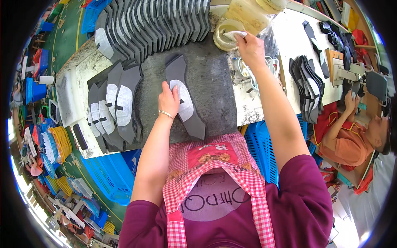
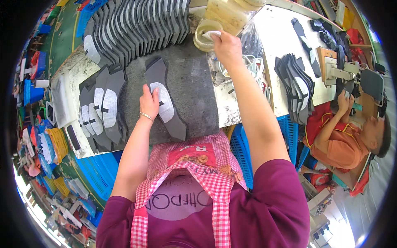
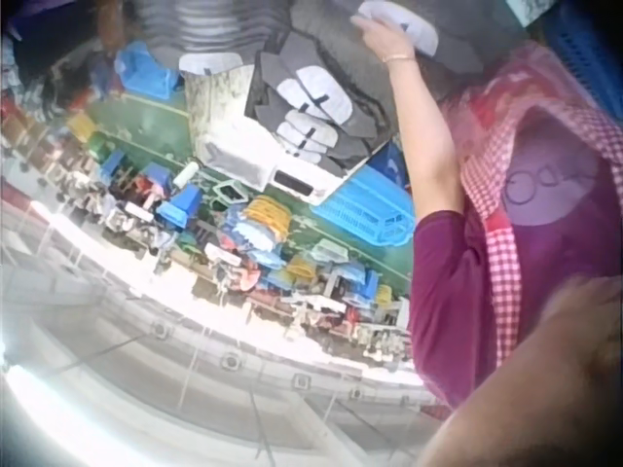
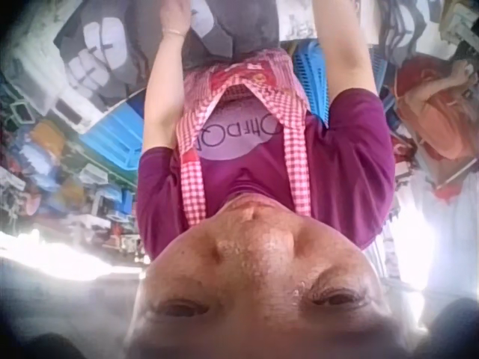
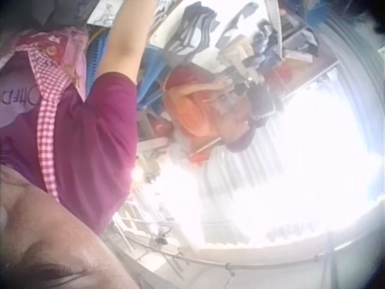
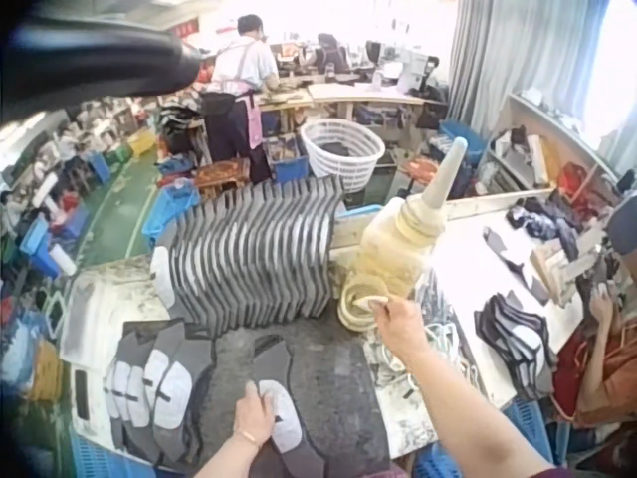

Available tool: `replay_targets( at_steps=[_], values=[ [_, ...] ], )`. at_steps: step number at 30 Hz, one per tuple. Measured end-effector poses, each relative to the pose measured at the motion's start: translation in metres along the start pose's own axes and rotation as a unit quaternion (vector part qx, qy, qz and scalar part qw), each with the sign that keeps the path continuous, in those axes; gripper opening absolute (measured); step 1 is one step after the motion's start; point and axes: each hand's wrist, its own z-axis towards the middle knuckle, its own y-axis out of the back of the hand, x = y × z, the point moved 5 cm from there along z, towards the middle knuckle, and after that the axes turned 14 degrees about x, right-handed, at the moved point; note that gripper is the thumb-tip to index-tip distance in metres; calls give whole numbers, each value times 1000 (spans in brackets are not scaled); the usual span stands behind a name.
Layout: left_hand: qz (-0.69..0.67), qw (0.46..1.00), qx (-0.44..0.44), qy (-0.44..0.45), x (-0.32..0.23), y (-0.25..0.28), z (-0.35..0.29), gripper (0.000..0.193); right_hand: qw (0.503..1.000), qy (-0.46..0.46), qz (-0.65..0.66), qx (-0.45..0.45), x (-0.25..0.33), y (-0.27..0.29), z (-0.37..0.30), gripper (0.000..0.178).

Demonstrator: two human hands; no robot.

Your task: The person sets up materials at a workstation and applies adhesive to shoe components using an applicator, stacking each glued piece on the workbench.

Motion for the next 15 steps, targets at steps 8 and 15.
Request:
replay_targets(
  at_steps=[8,15],
  values=[
    [-144,989,-27,-26,-10,-17,5,30,891,-175,413,63,-47,-12,-2,21],
    [-96,992,79,21,-71,-51,33,38,805,-199,558,36,-45,-19,-62,12]
  ],
)
